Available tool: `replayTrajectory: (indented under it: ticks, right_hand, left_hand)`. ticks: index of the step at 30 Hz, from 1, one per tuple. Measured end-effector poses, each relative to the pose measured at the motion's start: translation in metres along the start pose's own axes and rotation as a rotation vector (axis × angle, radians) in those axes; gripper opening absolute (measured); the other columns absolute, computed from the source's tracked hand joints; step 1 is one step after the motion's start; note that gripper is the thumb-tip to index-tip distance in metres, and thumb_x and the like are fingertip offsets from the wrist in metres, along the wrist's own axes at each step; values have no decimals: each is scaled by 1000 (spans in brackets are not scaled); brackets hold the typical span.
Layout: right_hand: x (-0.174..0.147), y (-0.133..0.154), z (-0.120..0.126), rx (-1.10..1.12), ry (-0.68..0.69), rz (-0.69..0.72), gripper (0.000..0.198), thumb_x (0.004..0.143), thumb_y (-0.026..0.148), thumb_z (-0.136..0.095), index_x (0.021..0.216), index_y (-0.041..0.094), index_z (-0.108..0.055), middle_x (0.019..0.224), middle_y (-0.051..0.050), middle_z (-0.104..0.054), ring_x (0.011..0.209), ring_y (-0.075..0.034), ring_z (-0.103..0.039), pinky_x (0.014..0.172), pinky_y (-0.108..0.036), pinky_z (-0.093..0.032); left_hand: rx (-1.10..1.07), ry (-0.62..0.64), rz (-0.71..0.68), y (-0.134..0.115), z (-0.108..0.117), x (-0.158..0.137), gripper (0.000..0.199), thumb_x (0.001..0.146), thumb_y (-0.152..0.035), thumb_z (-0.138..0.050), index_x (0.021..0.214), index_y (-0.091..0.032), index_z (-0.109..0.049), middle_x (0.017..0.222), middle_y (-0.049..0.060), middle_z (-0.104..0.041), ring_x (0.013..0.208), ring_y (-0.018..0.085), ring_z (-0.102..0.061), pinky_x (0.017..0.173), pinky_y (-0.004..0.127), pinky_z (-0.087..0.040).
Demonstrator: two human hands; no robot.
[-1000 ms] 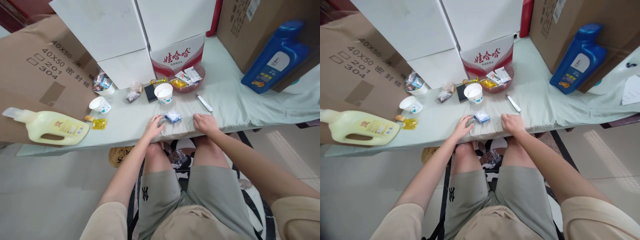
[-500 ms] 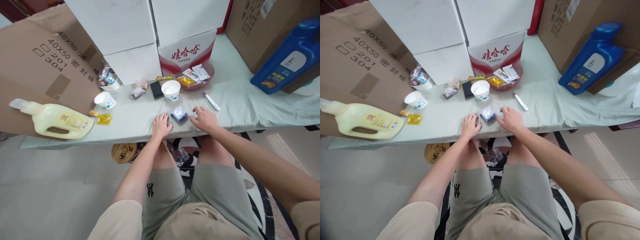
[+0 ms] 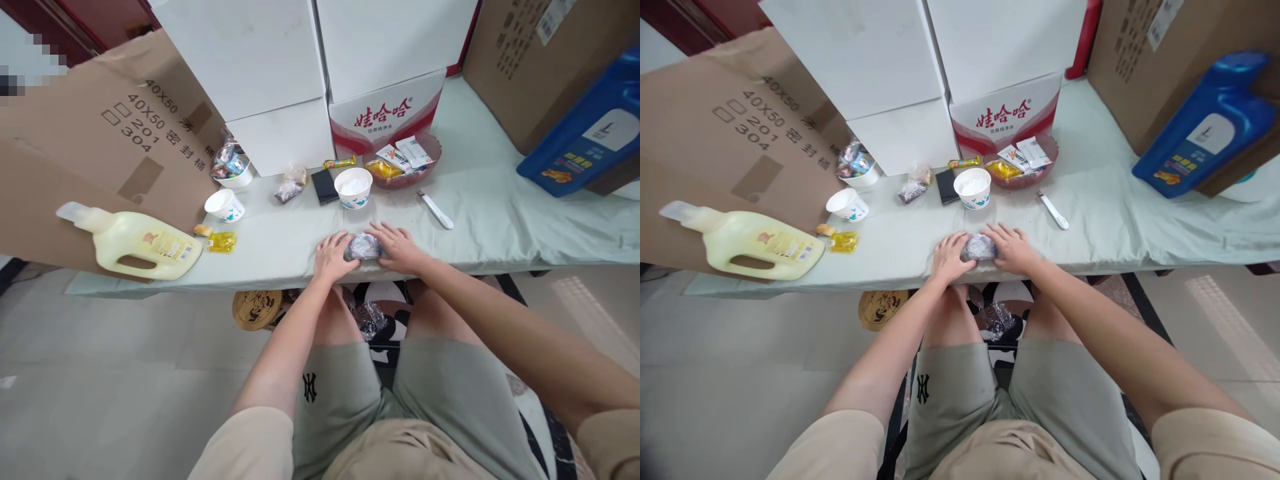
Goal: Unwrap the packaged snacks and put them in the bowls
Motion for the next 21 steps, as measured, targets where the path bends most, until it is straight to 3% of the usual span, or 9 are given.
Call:
replayTrajectory:
  ticks: [3, 5, 7, 9, 15, 18, 21]
  right_hand:
    - [-11, -50, 32, -64, -164, -190, 60, 85, 36, -57, 143, 23, -53, 162, -16, -37, 144, -42, -38, 109, -64, -35]
    - [-32, -101, 58, -142, -274, -473, 56, 89, 37, -52, 140, 16, -57, 156, -22, -44, 136, -43, -46, 105, -61, -39]
    - [-52, -141, 65, -190, -193, -667, 52, 89, 37, -50, 135, 14, -62, 144, -24, -54, 125, -43, -55, 98, -58, -45]
    - [-66, -160, 69, -230, -110, -692, 45, 90, 35, -46, 124, 15, -69, 129, -23, -64, 114, -40, -60, 93, -55, -47]
    - [-82, -150, 85, -99, -194, -659, 40, 90, 29, -37, 105, 14, -71, 97, -19, -70, 89, -30, -61, 80, -42, -47]
    - [-75, -131, 87, 8, -211, -633, 42, 93, 34, -32, 100, 16, -69, 82, -13, -68, 80, -25, -61, 71, -35, -45]
    - [-58, -98, 86, 118, -209, -504, 40, 93, 46, -39, 98, 19, -68, 71, -6, -64, 69, -22, -58, 65, -32, -43]
  left_hand:
    - [-10, -7, 14, 0, 2, 0, 58, 80, -45, -70, 135, -33, -57, 145, 1, -59, 133, 27, -51, 110, 45, -40]
    - [-22, -19, 7, -1, 3, -1, 57, 80, -46, -70, 134, -32, -56, 141, 2, -61, 131, 27, -52, 109, 44, -40]
    - [-28, -33, 6, -1, 3, -1, 58, 81, -46, -70, 134, -30, -56, 139, 3, -63, 130, 27, -53, 109, 44, -40]
    - [-31, -43, 17, 0, 3, -1, 59, 81, -47, -69, 135, -27, -55, 138, 5, -63, 130, 28, -53, 109, 44, -40]
    - [-32, -56, 15, -1, 3, -1, 56, 82, -48, -68, 133, -25, -56, 136, 7, -64, 130, 28, -53, 110, 44, -39]
    - [-33, -54, 6, -3, 4, -1, 53, 82, -47, -68, 131, -28, -57, 134, 5, -65, 130, 28, -52, 109, 43, -40]
    - [-32, -50, 1, -3, 4, -1, 53, 81, -46, -69, 131, -30, -58, 134, 4, -65, 130, 27, -52, 108, 43, -39]
Point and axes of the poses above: each hand's wrist, its own x-axis towards the middle knuckle, its own z-axis out of the back of the hand, y = z × x, the point moved 9 cm from there along x, towards the middle knuckle
